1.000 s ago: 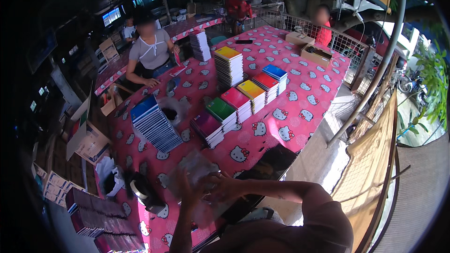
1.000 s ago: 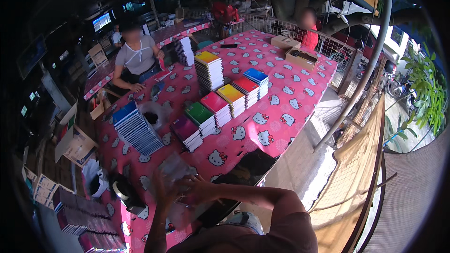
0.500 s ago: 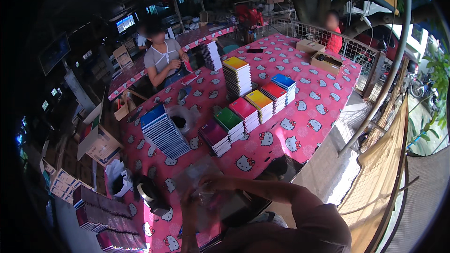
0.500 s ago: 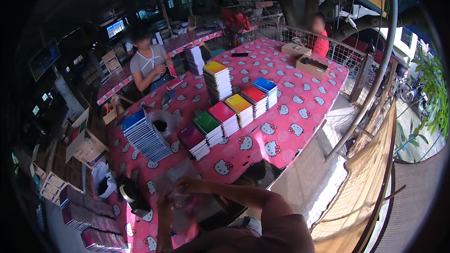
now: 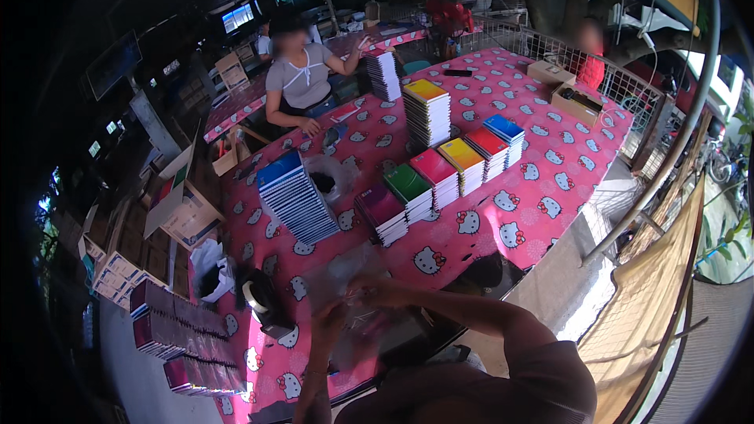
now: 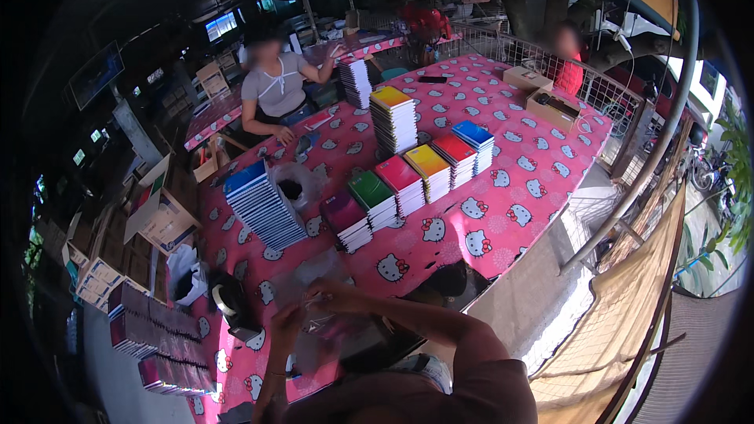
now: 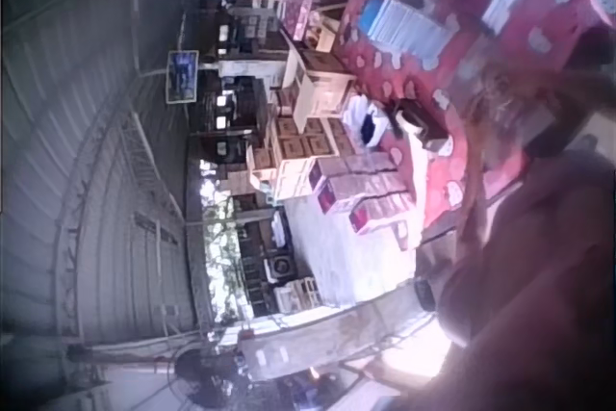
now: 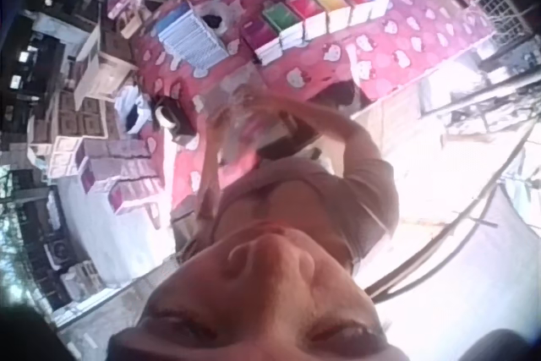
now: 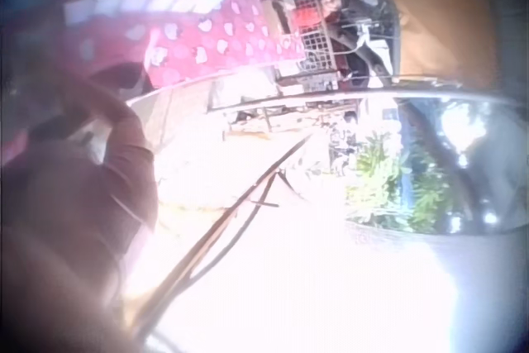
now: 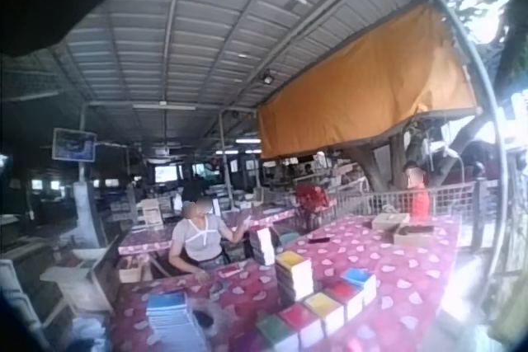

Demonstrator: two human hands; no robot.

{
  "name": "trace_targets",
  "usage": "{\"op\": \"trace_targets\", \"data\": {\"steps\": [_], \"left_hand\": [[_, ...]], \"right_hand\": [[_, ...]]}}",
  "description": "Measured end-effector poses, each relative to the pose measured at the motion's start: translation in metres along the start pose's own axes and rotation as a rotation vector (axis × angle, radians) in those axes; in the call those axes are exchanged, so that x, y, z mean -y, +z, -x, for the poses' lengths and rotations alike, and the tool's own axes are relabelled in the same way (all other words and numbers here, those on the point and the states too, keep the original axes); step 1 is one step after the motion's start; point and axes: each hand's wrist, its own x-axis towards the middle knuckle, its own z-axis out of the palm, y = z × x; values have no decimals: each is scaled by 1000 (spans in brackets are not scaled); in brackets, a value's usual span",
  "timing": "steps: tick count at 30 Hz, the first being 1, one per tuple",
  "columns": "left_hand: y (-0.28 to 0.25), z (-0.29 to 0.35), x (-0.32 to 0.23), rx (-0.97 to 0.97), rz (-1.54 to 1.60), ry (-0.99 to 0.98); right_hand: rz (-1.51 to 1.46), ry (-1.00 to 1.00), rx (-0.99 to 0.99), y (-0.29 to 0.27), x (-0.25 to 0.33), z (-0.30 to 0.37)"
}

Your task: The person picks up notebooks from stacks on a table, places each notebook inside a plastic bag, and secures the bag with tape from a dispenser.

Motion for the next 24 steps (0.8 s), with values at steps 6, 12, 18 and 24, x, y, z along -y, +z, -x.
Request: {"op": "trace_targets", "data": {"steps": [6, 12, 18, 24], "left_hand": [[18, 18, -83, 47, -760, 358], [9, 16, -65, 78, -723, 287], [3, -20, -56, 88, -526, 37], [23, -27, -77, -20, -1044, 149]], "right_hand": [[622, -203, 54, 6, 66, 18], [574, -48, 204, 10, 66, 15], [454, 336, 69, 15, 62, 13], [367, 317, -20, -2, 63, -5]]}}
